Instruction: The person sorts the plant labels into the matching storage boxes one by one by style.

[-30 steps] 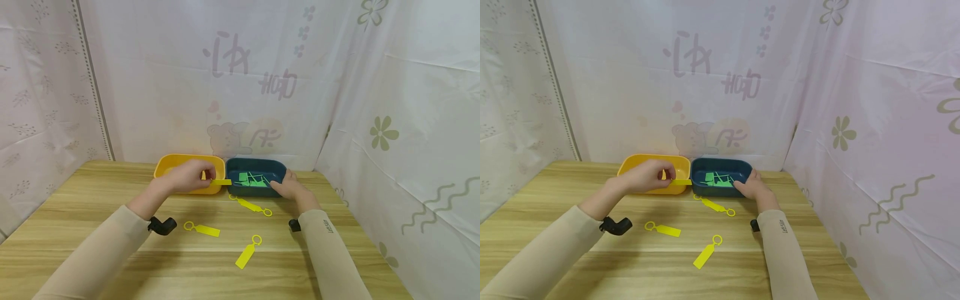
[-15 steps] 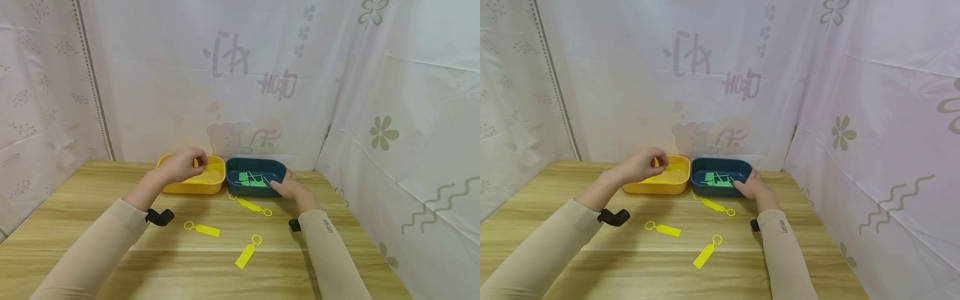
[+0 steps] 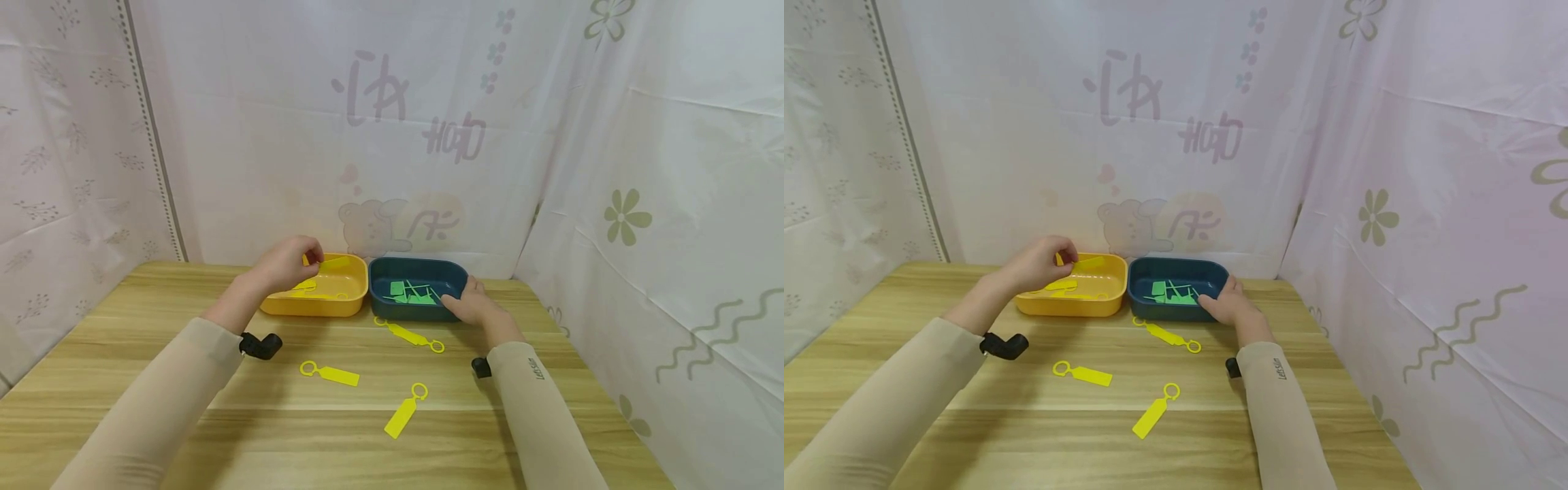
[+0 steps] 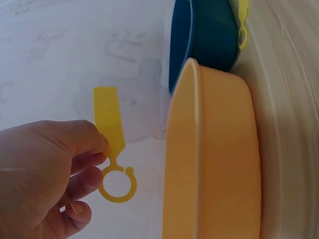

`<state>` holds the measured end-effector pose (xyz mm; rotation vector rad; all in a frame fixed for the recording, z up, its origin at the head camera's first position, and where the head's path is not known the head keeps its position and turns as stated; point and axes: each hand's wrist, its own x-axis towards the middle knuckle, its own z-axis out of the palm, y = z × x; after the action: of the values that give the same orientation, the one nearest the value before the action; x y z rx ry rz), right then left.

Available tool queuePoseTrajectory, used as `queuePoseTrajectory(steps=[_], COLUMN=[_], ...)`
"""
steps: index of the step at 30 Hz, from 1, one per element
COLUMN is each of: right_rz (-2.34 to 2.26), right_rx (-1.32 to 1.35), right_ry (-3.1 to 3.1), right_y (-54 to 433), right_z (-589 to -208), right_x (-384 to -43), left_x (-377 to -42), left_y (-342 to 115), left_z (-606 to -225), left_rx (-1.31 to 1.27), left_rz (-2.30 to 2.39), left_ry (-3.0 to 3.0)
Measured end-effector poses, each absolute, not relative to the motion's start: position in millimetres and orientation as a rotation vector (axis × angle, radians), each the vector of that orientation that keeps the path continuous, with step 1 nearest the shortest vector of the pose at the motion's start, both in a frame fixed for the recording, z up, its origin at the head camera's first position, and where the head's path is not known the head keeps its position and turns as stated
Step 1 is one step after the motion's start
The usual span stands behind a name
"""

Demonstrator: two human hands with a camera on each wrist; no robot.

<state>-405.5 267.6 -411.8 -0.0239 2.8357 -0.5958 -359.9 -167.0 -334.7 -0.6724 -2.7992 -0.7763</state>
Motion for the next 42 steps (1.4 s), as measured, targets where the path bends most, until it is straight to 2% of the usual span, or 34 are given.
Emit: queuePoseTrajectory(steps=[19, 42], right_rz=[-0.588, -0.578], right_rx=[-0.009, -0.013], right_ry=[2.841, 2.85], right_y=[266, 265], right_z=[-411, -410], right_x=[-405, -403], left_x=[-363, -348], left_y=[-174, -159], left_z=[-352, -365], left_rx=[-0.545, -0.752], left_rz=[-0.72, -0.634], left_ry=[-2.828, -2.826])
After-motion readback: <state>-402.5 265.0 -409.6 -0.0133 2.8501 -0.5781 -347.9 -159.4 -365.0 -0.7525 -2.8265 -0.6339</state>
